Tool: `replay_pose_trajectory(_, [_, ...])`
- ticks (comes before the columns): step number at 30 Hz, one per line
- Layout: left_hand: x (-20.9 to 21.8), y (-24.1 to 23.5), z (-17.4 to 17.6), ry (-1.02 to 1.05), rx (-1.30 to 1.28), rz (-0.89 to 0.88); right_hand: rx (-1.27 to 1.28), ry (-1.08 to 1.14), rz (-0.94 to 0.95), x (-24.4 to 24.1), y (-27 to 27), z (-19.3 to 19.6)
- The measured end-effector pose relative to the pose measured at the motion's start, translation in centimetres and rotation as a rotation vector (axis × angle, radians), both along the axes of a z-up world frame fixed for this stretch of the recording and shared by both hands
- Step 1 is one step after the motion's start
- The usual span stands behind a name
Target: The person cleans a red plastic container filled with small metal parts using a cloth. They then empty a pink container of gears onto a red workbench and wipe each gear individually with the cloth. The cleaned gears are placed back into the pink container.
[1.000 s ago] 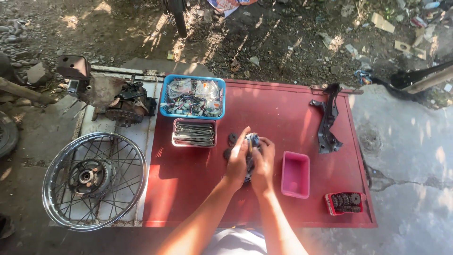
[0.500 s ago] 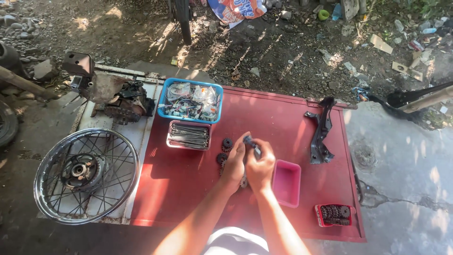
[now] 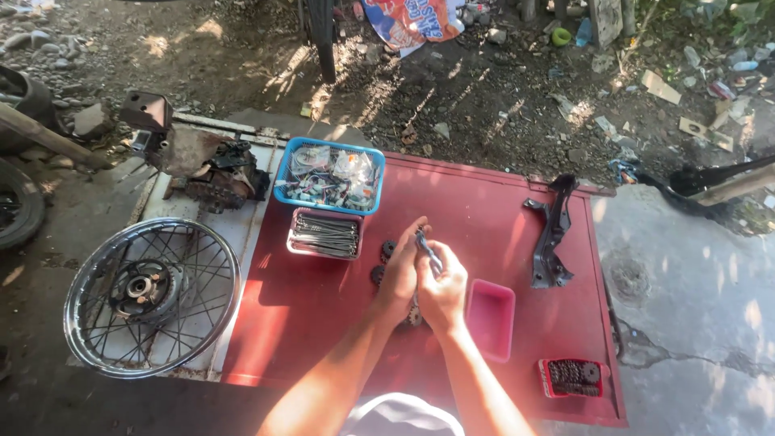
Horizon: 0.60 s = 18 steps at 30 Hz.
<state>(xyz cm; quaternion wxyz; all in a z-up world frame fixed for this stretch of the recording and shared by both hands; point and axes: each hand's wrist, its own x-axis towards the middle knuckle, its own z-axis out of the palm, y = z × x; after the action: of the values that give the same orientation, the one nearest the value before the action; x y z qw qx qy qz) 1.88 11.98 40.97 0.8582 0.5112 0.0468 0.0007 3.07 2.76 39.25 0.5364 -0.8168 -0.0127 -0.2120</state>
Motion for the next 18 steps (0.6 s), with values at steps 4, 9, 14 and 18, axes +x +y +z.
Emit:
replay_pose_trajectory(4, [-0.8,-1.0,1.6,0.049,0.072,-0.010,-0.030,0.009,-0.025,0.7,-0.6,0.2])
replay_pose_trajectory(9, [1.8,0.1,-2.6,0.077,-0.301,0.069,0.079,0.156,0.226,-2.2,0.5,3.9])
replay_pose_trajectory(14, [1.8,0.4,-1.6,0.199,-0.533,0.006,0.266,0.107,0.103,-0.6,-1.7,3.5])
replay_pose_trajectory(18, [1.2,0.5,-0.6,0.240,-0.644,-0.024,0.839,0.033,-0.133,0.8,-2.6,5.6])
